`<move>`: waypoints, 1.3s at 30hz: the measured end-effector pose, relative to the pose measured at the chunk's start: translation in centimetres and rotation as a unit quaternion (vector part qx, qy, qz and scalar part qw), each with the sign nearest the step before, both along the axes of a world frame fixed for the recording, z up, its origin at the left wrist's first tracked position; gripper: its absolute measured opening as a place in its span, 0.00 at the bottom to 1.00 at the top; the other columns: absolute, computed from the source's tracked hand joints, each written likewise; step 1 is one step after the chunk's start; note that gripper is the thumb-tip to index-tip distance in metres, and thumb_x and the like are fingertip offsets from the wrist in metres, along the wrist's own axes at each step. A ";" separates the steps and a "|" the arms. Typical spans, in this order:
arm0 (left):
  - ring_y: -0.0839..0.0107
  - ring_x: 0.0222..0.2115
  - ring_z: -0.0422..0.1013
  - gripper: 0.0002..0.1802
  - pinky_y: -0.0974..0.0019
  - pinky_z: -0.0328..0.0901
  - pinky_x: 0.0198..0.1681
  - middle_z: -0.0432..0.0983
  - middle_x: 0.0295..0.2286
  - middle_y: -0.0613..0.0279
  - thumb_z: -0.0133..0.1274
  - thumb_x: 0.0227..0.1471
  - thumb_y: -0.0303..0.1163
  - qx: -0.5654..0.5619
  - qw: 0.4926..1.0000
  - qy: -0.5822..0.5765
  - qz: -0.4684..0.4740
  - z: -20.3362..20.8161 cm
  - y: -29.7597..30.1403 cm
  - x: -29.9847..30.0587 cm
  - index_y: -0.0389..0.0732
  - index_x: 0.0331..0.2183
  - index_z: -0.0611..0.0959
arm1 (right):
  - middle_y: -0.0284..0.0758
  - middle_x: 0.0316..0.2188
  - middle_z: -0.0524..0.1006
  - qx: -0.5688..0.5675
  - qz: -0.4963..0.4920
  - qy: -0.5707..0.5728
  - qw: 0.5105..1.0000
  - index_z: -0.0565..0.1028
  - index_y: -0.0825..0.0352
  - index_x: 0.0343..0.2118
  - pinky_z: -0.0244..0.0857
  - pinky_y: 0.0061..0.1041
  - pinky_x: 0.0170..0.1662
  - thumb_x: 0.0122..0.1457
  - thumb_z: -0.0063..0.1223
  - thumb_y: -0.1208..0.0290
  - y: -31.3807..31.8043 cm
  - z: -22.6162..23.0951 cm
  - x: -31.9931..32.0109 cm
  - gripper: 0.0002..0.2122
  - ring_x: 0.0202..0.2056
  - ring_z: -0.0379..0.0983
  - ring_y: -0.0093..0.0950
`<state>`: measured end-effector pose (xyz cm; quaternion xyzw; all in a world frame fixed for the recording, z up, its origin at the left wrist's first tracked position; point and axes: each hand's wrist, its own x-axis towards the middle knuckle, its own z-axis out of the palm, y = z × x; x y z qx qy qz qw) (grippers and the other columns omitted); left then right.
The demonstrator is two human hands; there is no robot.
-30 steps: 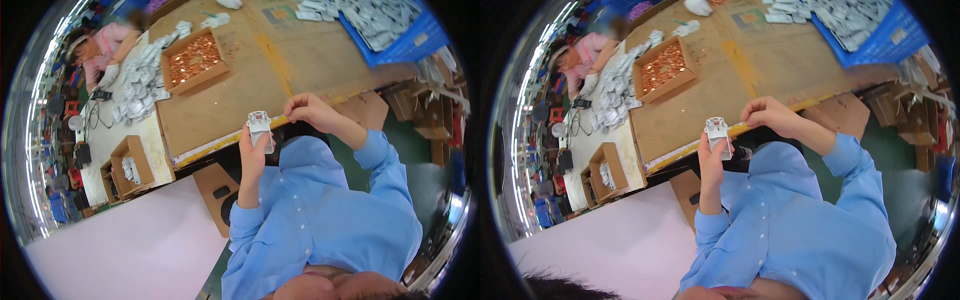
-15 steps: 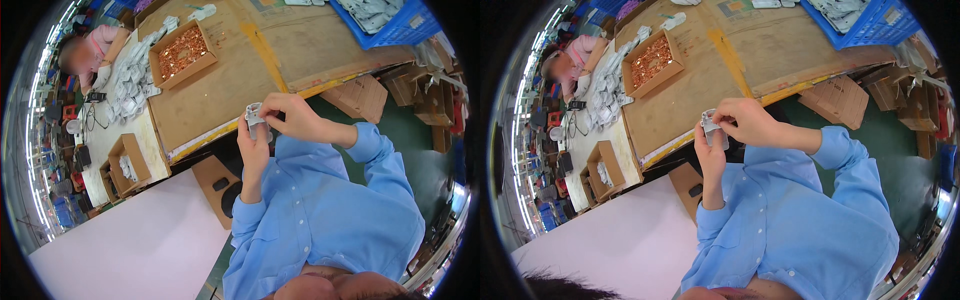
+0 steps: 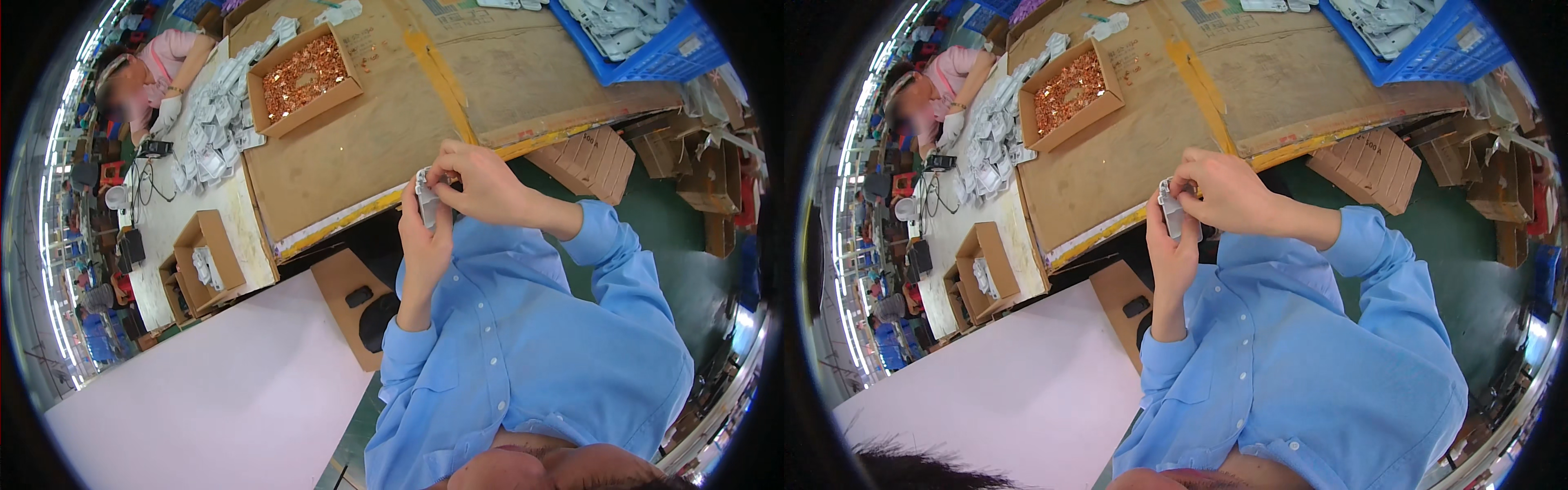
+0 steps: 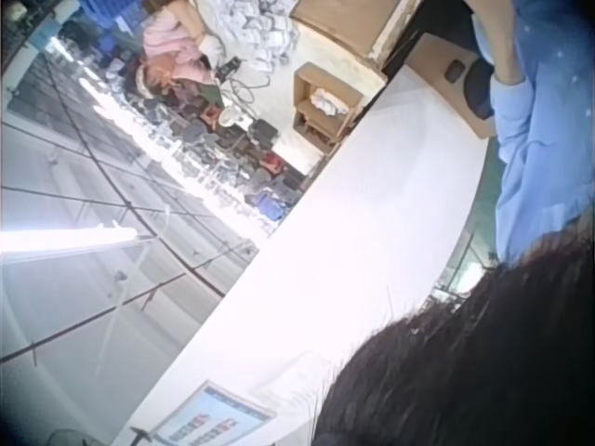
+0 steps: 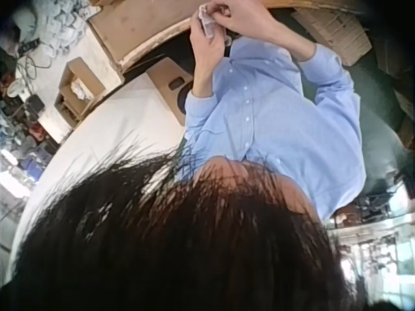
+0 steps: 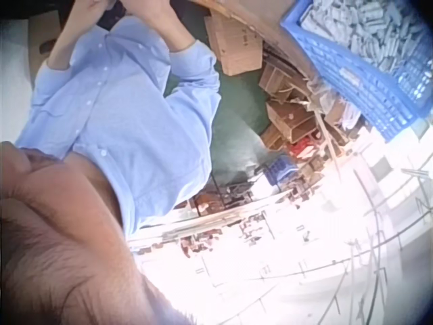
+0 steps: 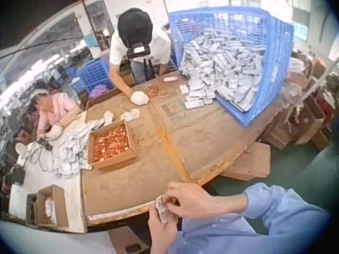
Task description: Manually assemble small metal pins into plastic housings for electronic components on a production line.
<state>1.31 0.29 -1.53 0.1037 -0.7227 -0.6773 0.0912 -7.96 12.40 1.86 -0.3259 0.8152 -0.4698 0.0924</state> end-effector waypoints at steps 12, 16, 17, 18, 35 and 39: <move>0.73 0.37 0.71 0.20 0.71 0.65 0.41 0.75 0.39 0.55 0.45 0.58 0.29 0.055 0.998 0.015 0.028 -0.6 -0.1 0.0 0.32 0.51 0.69 | 0.37 0.27 0.74 -0.010 -0.022 -0.049 0.999 0.72 0.67 0.30 0.67 0.32 0.33 0.49 0.58 0.71 0.0 0.8 -1.1 0.08 0.30 0.73 0.34; 0.75 0.35 0.71 0.18 0.71 0.65 0.40 0.76 0.36 0.56 0.44 0.59 0.30 0.056 0.997 0.018 0.055 -0.6 0.1 -0.1 0.31 0.49 0.72 | 0.38 0.26 0.74 0.004 0.020 -0.093 0.995 0.72 0.68 0.30 0.66 0.31 0.31 0.49 0.59 0.72 0.1 0.4 -1.4 0.09 0.26 0.73 0.32; 0.76 0.34 0.71 0.17 0.71 0.66 0.39 0.77 0.34 0.57 0.44 0.59 0.30 0.043 0.997 0.003 0.057 -0.5 0.1 -0.1 0.31 0.47 0.74 | 0.38 0.26 0.74 0.004 0.020 -0.094 0.995 0.72 0.68 0.30 0.66 0.31 0.31 0.49 0.59 0.72 0.1 0.3 -1.3 0.09 0.26 0.73 0.32; 0.76 0.32 0.71 0.17 0.71 0.66 0.38 0.77 0.32 0.58 0.44 0.59 0.31 0.030 0.998 -0.011 0.059 -0.4 0.0 -0.1 0.31 0.46 0.75 | 0.38 0.25 0.74 -0.007 0.021 -0.099 0.995 0.72 0.69 0.31 0.66 0.30 0.30 0.49 0.59 0.71 0.1 0.3 -1.0 0.09 0.26 0.72 0.32; 0.78 0.24 0.71 0.13 0.71 0.66 0.30 0.76 0.22 0.57 0.45 0.60 0.31 -0.035 0.997 -0.007 0.073 -0.6 0.1 -0.5 0.32 0.40 0.79 | 0.37 0.20 0.75 -0.037 0.001 -0.168 0.985 0.76 0.71 0.27 0.65 0.25 0.28 0.49 0.60 0.69 0.2 0.4 -1.3 0.09 0.22 0.71 0.26; 0.78 0.24 0.71 0.13 0.72 0.66 0.30 0.76 0.22 0.58 0.44 0.60 0.30 -0.030 0.997 0.007 0.066 -0.5 0.1 -0.5 0.32 0.40 0.79 | 0.38 0.20 0.76 -0.010 0.009 -0.149 0.989 0.76 0.71 0.27 0.66 0.27 0.28 0.48 0.59 0.69 0.3 0.6 -1.2 0.09 0.23 0.73 0.29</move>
